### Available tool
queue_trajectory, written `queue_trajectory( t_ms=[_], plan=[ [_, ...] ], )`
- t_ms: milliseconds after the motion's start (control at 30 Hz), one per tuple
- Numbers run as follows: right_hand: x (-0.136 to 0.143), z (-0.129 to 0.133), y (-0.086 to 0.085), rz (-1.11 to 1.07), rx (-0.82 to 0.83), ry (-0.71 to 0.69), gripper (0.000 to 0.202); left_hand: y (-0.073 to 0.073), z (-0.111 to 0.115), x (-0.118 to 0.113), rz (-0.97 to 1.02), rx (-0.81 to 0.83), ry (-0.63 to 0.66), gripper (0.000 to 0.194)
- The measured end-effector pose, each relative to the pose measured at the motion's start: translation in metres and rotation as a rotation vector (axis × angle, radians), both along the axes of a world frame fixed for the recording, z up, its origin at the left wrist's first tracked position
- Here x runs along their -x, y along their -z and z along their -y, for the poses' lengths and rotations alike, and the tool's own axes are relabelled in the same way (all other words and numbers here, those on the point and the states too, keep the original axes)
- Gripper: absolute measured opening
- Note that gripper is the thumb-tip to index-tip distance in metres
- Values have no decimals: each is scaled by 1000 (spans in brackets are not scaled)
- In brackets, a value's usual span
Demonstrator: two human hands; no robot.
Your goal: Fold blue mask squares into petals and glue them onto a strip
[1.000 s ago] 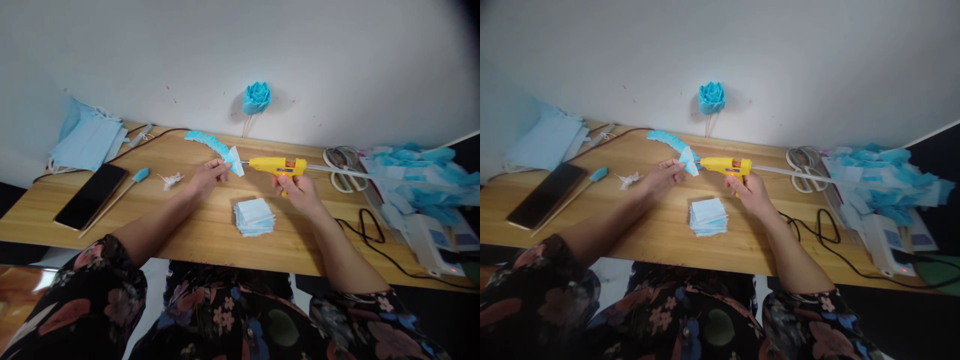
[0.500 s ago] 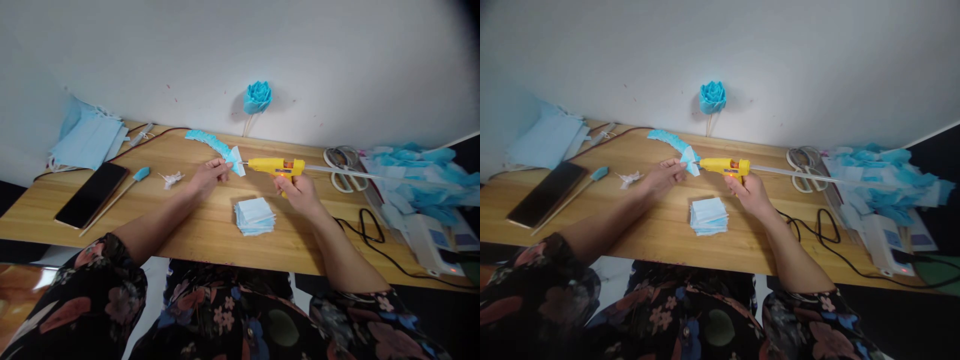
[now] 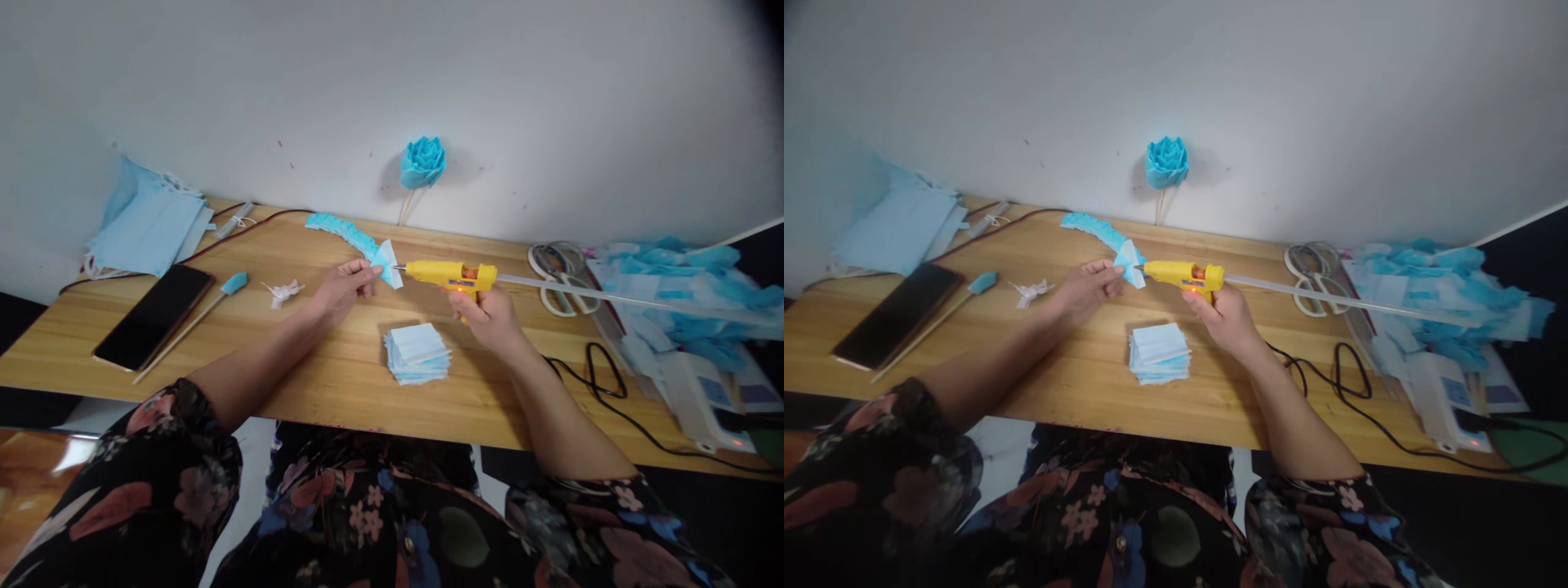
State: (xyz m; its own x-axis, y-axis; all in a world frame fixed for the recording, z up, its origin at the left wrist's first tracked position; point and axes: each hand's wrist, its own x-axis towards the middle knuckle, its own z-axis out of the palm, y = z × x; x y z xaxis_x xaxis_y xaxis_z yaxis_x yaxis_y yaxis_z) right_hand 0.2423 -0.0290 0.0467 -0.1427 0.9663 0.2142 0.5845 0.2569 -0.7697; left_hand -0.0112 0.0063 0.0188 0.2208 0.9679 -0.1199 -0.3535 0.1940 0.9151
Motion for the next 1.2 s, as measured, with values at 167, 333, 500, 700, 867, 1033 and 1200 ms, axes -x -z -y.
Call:
queue_trajectory(
  t_ms=[167, 333, 500, 700, 867, 1033, 1200],
  plan=[
    [-1, 0, 1, 67, -13, 13, 40, -1, 0, 0, 7, -7, 0, 32],
    [-2, 0, 4, 98, -39, 34, 38, -2, 0, -1, 26, -1, 3, 30],
    [-8, -1, 5, 88, -90, 60, 38, -5, 1, 0, 33, 2, 1, 35],
    [-9, -4, -2, -231, 93, -53, 62, -9, 1, 1, 69, 40, 5, 37],
    [-4, -5, -3, -409, 247, -80, 64, -10, 2, 1, 99, 53, 23, 36],
    [-2, -5, -1, -449, 278, -58, 66, -11, 3, 0, 106, 60, 32, 34],
    [-4, -6, 2, -416, 240, -97, 70, -11, 3, 0, 89, 58, 24, 36]
  ],
)
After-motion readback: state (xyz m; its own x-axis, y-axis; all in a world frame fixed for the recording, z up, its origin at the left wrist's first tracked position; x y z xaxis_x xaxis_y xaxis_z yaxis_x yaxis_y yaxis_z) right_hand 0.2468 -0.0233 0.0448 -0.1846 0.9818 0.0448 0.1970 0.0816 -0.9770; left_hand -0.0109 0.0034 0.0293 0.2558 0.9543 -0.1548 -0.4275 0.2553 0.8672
